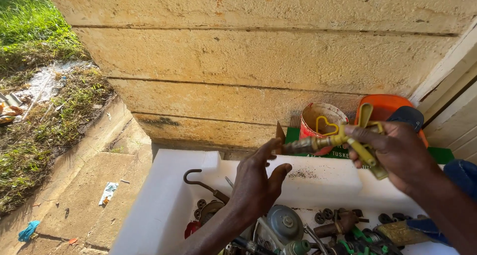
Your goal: Inspecting and assembling mechanical valve and sprinkler components in a tray.
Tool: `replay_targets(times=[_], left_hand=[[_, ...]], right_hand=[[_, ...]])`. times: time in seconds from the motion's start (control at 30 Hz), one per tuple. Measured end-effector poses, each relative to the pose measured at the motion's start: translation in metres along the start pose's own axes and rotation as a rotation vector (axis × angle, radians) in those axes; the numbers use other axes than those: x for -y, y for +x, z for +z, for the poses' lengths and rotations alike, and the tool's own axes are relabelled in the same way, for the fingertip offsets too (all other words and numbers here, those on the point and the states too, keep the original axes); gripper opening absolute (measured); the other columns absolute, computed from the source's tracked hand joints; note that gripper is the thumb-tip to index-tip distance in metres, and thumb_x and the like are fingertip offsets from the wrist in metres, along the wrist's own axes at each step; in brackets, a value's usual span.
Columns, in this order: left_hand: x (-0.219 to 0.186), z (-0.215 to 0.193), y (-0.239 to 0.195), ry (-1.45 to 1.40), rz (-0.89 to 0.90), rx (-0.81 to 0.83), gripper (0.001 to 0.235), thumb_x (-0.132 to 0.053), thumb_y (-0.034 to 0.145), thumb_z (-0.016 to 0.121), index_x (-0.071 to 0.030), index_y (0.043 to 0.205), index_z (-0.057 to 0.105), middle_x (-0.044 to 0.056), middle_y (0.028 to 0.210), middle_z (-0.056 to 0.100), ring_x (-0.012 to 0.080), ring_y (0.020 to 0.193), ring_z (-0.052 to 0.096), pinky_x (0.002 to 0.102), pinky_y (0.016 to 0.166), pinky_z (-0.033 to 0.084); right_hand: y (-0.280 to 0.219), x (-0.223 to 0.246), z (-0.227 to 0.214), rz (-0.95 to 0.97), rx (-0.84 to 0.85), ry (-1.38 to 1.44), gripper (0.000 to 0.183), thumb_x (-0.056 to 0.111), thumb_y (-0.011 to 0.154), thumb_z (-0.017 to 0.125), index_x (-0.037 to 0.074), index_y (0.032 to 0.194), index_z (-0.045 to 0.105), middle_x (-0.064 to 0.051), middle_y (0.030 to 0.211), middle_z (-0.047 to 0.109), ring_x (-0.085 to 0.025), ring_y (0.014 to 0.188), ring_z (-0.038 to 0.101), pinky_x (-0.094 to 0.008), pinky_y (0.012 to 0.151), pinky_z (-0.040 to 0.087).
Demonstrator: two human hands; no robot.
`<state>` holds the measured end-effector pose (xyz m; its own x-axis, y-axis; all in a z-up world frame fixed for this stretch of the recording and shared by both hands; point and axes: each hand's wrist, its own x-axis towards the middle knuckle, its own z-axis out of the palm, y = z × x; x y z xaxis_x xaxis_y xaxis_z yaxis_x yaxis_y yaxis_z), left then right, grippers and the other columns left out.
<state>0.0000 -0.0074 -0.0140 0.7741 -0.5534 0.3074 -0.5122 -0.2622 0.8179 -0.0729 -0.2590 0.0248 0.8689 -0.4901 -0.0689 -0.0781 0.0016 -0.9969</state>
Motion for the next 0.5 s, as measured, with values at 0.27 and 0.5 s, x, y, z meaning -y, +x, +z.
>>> replay_targets(times=[0.27,0.5], left_hand=[[0.0,0.009,-0.007,0.031,0.006,0.146,0.037,-0.035,0.092,0.066,-0.007,0.114,0.077,0.008,0.104,0.082,0.0303,0.095,0.079,0.044,0.081,0.058],[0.094,0.075,-0.015,0.115,0.207,0.734,0.024,-0.005,0.095,0.07,0.001,0.119,0.07,0.018,0.11,0.074,0.0333,0.098,0.072,0.048,0.091,0.059]], right_hand=[[0.129,-0.026,-0.035,-0.02,-0.355,-0.378,0.021,0.009,0.096,0.077,-0.008,0.095,0.065,-0.021,0.073,0.065,-0.024,0.056,0.06,-0.037,0.044,0.049],[0.275,-0.134,-0.062,0.175,-0.398,-0.877,0.042,0.026,0.084,0.08,-0.006,0.107,0.065,-0.022,0.072,0.076,-0.031,0.056,0.074,-0.041,0.05,0.056]])
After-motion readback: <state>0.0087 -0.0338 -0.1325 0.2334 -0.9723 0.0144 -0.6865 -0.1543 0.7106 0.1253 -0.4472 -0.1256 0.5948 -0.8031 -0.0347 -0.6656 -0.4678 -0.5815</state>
